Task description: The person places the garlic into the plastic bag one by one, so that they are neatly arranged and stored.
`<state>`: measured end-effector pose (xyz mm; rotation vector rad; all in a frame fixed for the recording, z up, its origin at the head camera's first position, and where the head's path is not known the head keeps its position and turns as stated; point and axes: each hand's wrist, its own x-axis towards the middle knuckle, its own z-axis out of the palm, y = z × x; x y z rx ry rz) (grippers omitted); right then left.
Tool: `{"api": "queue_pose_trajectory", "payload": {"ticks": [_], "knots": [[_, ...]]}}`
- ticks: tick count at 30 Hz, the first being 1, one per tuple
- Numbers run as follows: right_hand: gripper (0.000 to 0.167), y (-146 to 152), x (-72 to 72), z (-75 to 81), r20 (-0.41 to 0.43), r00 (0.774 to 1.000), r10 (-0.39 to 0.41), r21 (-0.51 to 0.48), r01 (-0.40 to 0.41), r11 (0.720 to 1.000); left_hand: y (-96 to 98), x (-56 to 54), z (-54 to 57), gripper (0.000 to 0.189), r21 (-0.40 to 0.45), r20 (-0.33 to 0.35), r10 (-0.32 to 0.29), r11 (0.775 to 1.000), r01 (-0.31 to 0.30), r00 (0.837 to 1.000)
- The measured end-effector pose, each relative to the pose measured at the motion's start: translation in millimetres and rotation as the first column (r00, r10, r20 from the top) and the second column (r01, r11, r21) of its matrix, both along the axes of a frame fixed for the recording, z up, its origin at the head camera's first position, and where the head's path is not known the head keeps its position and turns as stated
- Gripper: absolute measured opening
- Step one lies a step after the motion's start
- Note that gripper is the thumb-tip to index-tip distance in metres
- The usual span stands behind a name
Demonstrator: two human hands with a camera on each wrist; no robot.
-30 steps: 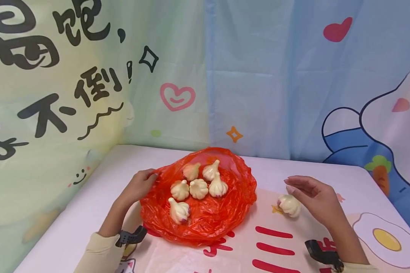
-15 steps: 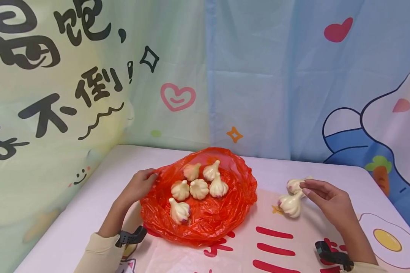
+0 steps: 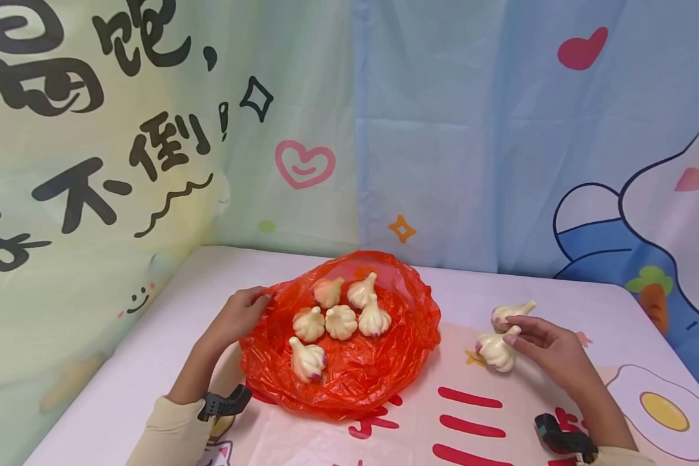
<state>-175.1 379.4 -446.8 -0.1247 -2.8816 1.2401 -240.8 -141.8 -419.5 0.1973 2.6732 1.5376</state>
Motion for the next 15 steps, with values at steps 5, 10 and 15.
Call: {"api": "queue_pose_trajectory", "payload": {"ticks": [5,10,15], "knots": [[0.073,-2.2,-0.9,0.4,0.048,0.999,-0.010,0.004,0.010,1.000,0.4,-1.2,0.7,0.025,-0.008,0.002,0.003,1.000,-0.003,1.000],[0.074,-1.6,-1.1,-0.1,0.071,0.997,-0.029,-0.008,0.030,1.000,0.6,-2.3,0.0,0.025,-0.016,0.002,0.004,1.000,-0.004,1.000],[0.071,-1.0,-0.6,-2.7,0.065,0.998,-0.020,-0.024,0.022,0.999,1.5,-2.3,-1.5,0.024,-0.015,0.006,0.005,1.000,-0.005,1.000]]}}
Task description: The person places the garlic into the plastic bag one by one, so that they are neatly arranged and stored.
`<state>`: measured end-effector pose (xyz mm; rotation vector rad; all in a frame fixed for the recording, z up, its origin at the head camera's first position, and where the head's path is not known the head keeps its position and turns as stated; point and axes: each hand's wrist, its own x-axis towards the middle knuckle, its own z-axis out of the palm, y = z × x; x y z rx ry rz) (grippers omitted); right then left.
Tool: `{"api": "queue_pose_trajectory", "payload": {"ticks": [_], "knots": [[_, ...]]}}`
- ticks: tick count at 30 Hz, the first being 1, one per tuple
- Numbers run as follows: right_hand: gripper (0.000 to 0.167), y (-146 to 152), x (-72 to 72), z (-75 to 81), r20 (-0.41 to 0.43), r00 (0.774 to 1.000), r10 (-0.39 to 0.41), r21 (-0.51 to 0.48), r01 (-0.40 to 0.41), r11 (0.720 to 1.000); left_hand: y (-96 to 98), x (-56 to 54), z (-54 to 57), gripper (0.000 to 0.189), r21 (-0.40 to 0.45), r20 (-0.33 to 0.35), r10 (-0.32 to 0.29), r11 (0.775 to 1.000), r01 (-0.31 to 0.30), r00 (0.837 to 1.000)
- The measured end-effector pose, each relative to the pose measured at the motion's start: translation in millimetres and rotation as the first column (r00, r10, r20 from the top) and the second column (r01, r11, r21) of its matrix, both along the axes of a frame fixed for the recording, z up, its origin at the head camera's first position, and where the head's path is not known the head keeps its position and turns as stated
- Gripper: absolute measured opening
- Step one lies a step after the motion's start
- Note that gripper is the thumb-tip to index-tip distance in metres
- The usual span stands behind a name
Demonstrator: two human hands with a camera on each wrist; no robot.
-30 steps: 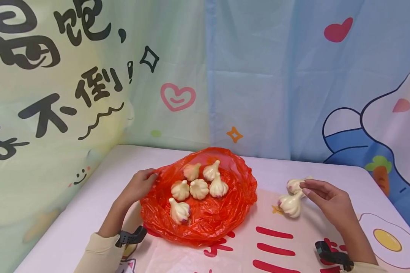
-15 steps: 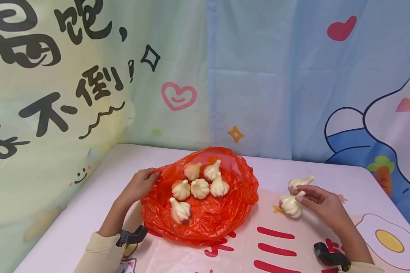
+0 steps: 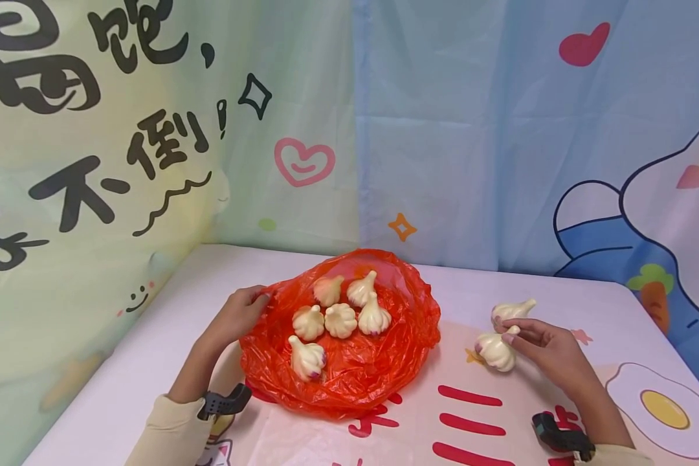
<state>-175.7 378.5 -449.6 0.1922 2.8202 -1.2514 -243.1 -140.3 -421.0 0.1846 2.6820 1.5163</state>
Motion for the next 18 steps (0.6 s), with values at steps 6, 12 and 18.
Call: {"api": "queue_pose_trajectory", "payload": {"ticks": [6,12,18], "knots": [[0.069,-1.3,0.2,-0.6,-0.019,1.000,0.006,0.010,-0.005,1.000,0.2,1.0,0.3,0.025,0.007,0.000,-0.003,1.000,0.003,1.000],[0.069,-2.2,-0.1,0.0,-0.014,1.000,0.010,0.027,-0.009,1.000,-0.6,1.8,0.0,0.025,0.006,-0.012,-0.006,1.000,0.006,1.000],[0.072,-4.2,-0.5,3.1,-0.015,1.000,-0.003,0.046,0.004,0.999,-0.5,1.9,0.5,0.025,0.020,-0.010,-0.013,1.000,0.013,1.000]]}}
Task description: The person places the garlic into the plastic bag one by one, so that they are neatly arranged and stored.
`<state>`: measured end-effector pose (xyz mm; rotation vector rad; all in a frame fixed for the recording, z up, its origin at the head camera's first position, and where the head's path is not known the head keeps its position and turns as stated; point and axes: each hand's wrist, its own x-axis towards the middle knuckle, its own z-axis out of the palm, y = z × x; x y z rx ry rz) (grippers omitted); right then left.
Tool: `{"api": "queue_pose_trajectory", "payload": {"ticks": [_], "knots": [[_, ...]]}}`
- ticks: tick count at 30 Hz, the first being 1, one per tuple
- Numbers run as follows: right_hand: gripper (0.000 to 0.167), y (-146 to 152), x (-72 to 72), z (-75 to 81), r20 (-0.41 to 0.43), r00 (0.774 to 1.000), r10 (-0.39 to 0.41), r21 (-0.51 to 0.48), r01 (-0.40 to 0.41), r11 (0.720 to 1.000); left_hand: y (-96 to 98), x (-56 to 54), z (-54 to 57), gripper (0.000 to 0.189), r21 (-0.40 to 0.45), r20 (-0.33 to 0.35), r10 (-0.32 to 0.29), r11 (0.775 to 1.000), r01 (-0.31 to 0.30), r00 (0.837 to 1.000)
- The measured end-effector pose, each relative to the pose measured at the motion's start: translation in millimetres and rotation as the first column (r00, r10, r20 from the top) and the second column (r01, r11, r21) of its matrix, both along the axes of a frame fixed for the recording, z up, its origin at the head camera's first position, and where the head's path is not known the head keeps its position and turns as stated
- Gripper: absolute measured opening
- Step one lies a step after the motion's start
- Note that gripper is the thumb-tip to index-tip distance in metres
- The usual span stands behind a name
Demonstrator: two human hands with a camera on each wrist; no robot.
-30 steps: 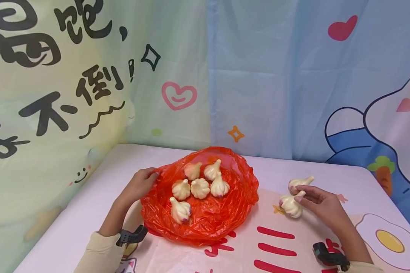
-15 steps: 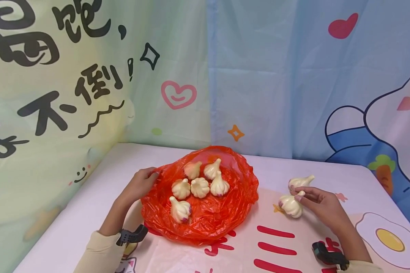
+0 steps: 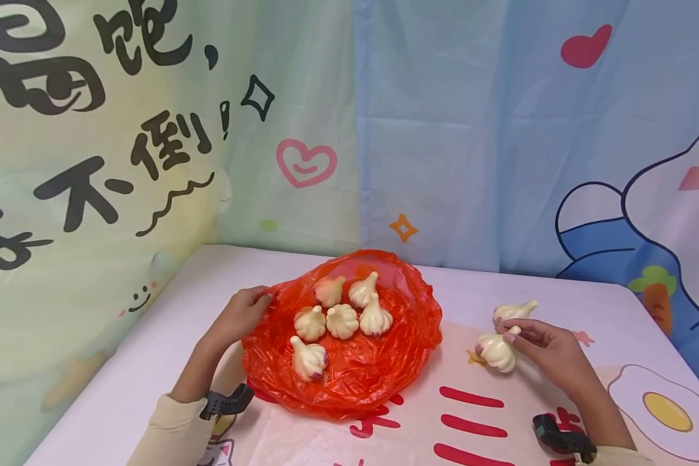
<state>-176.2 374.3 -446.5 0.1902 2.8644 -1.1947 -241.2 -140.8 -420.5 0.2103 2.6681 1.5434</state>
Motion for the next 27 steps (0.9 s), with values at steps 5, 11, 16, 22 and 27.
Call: {"api": "queue_pose_trajectory", "payload": {"ticks": [5,11,16,22,27], "knots": [[0.074,-2.2,-0.4,4.5,-0.005,1.000,-0.004,-0.006,0.004,1.000,0.7,0.3,0.9,0.026,-0.007,0.001,0.007,1.000,-0.007,1.000],[0.068,-3.7,2.9,9.6,-0.026,1.000,-0.009,-0.013,0.009,1.000,0.6,1.7,0.5,0.025,0.011,0.018,0.008,1.000,-0.008,1.000],[0.065,-9.9,5.3,15.6,-0.045,0.999,0.017,-0.002,-0.017,1.000,2.4,1.7,0.7,0.025,0.018,0.021,0.002,1.000,-0.002,1.000],[0.055,-24.4,5.8,26.1,-0.134,0.987,0.091,0.007,-0.091,0.996,4.2,0.5,1.8,0.024,0.005,0.016,0.001,1.000,-0.001,1.000],[0.045,-38.2,5.7,37.9,-0.229,0.964,0.135,-0.003,-0.140,0.990,2.8,1.1,0.6,0.025,0.003,0.027,0.009,1.000,-0.009,1.000]]}}
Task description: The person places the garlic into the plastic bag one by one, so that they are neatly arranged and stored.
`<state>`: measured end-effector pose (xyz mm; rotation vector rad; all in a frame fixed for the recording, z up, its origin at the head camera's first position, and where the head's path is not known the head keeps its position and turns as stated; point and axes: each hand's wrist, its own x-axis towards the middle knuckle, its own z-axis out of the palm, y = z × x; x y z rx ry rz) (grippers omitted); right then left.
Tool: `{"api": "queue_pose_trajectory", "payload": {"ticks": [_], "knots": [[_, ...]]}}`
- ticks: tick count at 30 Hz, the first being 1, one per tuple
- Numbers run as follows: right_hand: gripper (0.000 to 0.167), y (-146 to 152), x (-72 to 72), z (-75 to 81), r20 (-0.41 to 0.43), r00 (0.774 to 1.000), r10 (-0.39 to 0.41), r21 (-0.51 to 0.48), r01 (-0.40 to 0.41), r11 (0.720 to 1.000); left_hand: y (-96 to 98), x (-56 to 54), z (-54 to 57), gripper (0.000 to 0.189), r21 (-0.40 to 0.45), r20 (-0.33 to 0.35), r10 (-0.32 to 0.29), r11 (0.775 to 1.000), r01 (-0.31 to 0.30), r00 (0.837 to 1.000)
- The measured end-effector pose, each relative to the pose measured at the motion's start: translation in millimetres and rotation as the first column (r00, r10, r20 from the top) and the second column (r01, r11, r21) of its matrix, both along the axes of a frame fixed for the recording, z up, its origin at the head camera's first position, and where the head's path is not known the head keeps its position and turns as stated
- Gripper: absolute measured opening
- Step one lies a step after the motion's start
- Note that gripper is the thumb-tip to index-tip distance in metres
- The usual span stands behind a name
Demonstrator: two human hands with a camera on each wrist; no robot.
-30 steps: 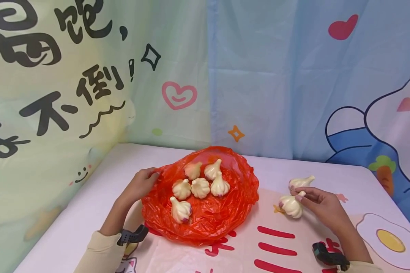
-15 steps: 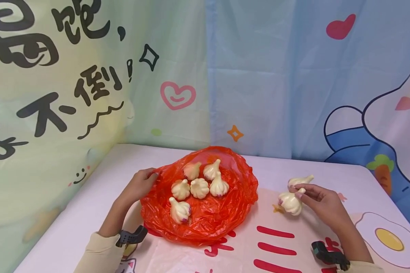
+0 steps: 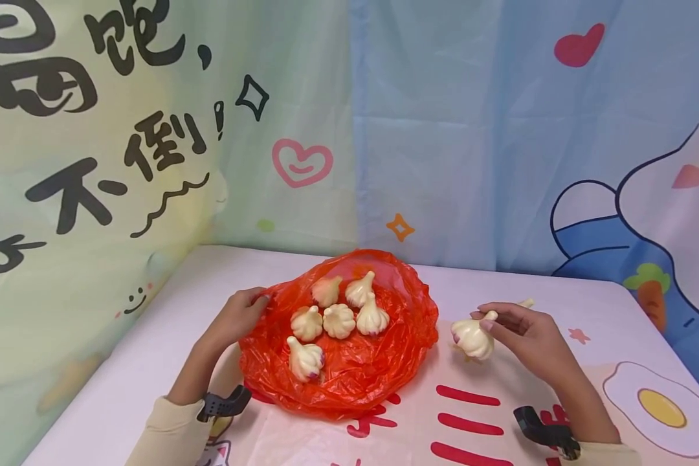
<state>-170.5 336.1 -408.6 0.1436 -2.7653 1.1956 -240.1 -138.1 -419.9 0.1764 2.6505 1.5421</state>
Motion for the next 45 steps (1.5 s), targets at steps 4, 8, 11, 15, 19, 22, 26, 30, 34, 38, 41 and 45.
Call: {"api": "queue_pose_trajectory", "payload": {"ticks": [4,8,11,15,19,22,26,30,34,38,41,45], "knots": [[0.040,-12.5,-2.7,6.8,-0.043,0.998,0.050,-0.033,-0.051,0.998,-2.2,0.1,-2.2,0.026,-0.010,0.004,0.017,1.000,-0.016,1.000],[0.036,-24.2,-5.0,12.4,-0.076,0.993,0.092,-0.059,-0.096,0.994,-3.5,0.2,-3.9,0.027,-0.013,0.004,0.023,1.000,-0.023,1.000],[0.033,-31.2,-5.8,16.1,-0.089,0.990,0.111,-0.071,-0.118,0.990,-3.3,0.0,-4.7,0.026,-0.012,-0.007,0.020,1.000,-0.020,1.000],[0.030,-37.6,-6.9,19.2,-0.103,0.986,0.132,-0.077,-0.140,0.987,-2.4,-0.5,-6.0,0.026,-0.021,-0.029,0.011,1.000,-0.012,1.000],[0.030,-44.5,-9.5,22.2,-0.097,0.984,0.151,-0.080,-0.159,0.984,-2.0,-0.6,-6.7,0.027,-0.028,-0.036,0.011,1.000,-0.012,0.999],[0.030,-50.4,-11.9,25.1,-0.091,0.981,0.169,-0.085,-0.176,0.981,-2.0,-0.6,-6.5,0.027,-0.024,-0.027,0.012,1.000,-0.013,1.000],[0.032,-59.8,-16.6,27.5,-0.074,0.978,0.194,-0.105,-0.201,0.974,-1.8,-0.4,-5.3,0.027,-0.022,-0.016,0.013,1.000,-0.013,1.000],[0.031,-69.7,-23.4,26.2,-0.054,0.972,0.230,-0.143,-0.235,0.961,-1.6,-0.7,-4.8,0.026,-0.018,-0.014,0.011,1.000,-0.012,1.000],[0.029,-78.7,-31.7,21.7,-0.040,0.961,0.275,-0.192,-0.277,0.941,-1.5,-1.2,-4.6,0.026,-0.012,-0.017,0.007,1.000,-0.007,1.000],[0.030,-87.8,-39.2,17.6,-0.015,0.949,0.315,-0.235,-0.309,0.922,-1.5,-0.8,-3.5,0.026,-0.011,-0.020,0.006,1.000,-0.006,1.000],[0.029,-94.8,-43.8,16.0,0.011,0.935,0.356,-0.260,-0.341,0.903,-1.3,-0.9,-3.3,0.026,-0.010,-0.022,0.003,1.000,-0.003,1.000],[0.027,-105.2,-49.9,13.2,0.063,0.903,0.425,-0.282,-0.392,0.876,-0.9,-1.2,-3.5,0.025,-0.008,-0.023,0.004,1.000,-0.004,1.000]]}}
